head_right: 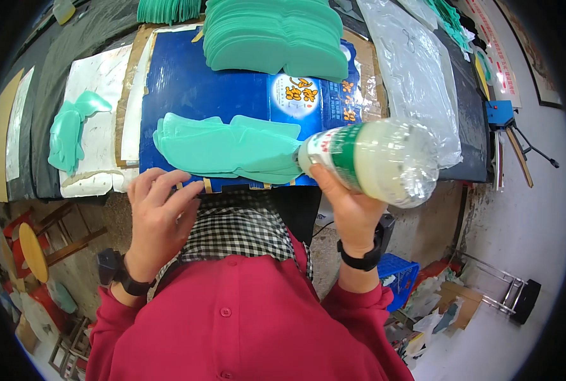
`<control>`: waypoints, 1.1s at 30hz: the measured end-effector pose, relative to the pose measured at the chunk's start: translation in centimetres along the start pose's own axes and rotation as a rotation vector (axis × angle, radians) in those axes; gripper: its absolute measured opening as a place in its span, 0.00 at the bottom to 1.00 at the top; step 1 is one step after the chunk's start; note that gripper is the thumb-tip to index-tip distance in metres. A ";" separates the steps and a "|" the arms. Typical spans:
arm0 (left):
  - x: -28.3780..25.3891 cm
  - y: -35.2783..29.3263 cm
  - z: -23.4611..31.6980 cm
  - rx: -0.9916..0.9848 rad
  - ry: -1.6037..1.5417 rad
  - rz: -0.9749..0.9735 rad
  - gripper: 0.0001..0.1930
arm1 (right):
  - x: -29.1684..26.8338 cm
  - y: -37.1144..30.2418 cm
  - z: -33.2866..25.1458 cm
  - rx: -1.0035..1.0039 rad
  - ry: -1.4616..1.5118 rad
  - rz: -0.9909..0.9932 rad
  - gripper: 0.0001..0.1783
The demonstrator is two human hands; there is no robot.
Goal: Applying glue to green shoe component pieces using a squeeze bottle on a production line.
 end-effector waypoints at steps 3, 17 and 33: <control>1.2 -0.1 0.6 0.014 0.018 -0.056 0.19 | 2.7 0.7 -0.8 -0.109 -0.065 -0.113 0.27; 3.6 -0.4 2.5 0.085 0.041 -0.080 0.18 | 14.3 6.8 -2.0 -0.163 0.245 -0.504 0.32; 4.3 3.0 1.6 -0.020 0.016 -0.125 0.18 | 2.8 -0.2 -1.1 -0.092 0.062 -0.295 0.32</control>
Point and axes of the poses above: each hand's wrist, its own y-axis towards the middle knuckle, its own x-axis out of the palm, z = x × y, the point moved 5 cm from there along y, towards the middle knuckle, and after that the axes turned 14 degrees about -x, right-handed, at the moved point
